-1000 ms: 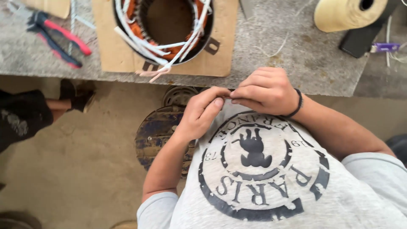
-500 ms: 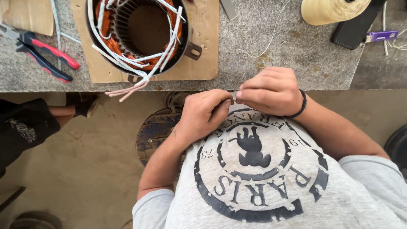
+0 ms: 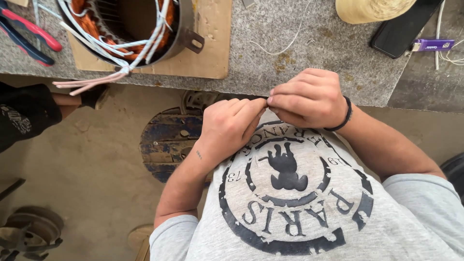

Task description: Lacing the copper windings of an electric motor stator with thread to secure them in place.

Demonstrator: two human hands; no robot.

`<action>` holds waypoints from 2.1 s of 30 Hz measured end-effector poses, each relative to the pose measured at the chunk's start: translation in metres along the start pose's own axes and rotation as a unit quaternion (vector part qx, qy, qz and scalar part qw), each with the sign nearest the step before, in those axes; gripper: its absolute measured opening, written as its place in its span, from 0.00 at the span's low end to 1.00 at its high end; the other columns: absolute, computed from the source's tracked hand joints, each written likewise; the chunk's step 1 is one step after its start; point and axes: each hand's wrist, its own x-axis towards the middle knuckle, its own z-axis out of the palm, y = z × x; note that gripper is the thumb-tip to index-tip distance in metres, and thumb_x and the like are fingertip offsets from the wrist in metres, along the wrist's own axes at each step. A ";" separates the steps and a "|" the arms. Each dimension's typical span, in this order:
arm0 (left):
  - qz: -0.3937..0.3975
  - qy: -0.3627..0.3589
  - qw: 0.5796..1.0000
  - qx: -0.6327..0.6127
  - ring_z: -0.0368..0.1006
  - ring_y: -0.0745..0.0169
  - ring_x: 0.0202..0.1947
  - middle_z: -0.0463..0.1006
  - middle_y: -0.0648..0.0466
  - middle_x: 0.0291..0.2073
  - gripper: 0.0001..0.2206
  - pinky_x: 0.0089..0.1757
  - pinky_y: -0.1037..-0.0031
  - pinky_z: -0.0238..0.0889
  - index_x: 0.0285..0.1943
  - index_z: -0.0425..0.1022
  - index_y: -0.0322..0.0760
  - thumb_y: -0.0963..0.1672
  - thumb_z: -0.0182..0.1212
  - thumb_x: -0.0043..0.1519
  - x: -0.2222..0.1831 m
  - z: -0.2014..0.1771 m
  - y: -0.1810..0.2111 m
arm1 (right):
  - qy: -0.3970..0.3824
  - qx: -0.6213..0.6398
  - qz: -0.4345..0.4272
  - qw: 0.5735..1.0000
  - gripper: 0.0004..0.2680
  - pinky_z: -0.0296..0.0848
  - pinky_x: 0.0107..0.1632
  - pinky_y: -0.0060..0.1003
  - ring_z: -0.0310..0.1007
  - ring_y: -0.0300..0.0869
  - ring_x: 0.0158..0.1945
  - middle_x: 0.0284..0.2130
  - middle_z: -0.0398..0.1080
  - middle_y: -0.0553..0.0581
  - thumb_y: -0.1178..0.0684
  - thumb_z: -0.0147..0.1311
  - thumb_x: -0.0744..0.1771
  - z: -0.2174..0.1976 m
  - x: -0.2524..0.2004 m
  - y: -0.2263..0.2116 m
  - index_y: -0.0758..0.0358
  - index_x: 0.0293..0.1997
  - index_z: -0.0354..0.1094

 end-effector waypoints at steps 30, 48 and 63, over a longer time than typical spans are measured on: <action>-0.150 0.108 0.958 -0.217 0.76 0.51 0.23 0.74 0.55 0.20 0.02 0.27 0.69 0.71 0.36 0.78 0.43 0.40 0.65 0.61 0.002 0.085 0.031 | -0.071 0.184 0.253 0.947 0.02 0.72 0.29 0.42 0.75 0.48 0.26 0.25 0.76 0.55 0.57 0.61 0.68 -0.044 -0.044 0.001 0.63 0.39 0.78; -0.149 0.102 0.933 -0.310 0.72 0.45 0.21 0.71 0.53 0.18 0.03 0.24 0.66 0.67 0.35 0.76 0.40 0.39 0.62 0.61 0.011 0.072 0.036 | -0.010 -0.098 -0.199 0.975 0.03 0.72 0.35 0.39 0.74 0.47 0.32 0.33 0.79 0.60 0.62 0.60 0.67 -0.052 -0.013 0.024 0.62 0.35 0.78; 0.054 0.137 0.988 -0.047 0.63 0.64 0.16 0.57 0.60 0.18 0.06 0.24 0.79 0.64 0.31 0.71 0.42 0.42 0.56 0.63 0.012 0.075 0.031 | -0.273 0.360 0.564 0.691 0.08 0.64 0.28 0.35 0.59 0.38 0.25 0.14 0.60 0.53 0.51 0.51 0.62 -0.043 -0.041 0.015 0.62 0.23 0.67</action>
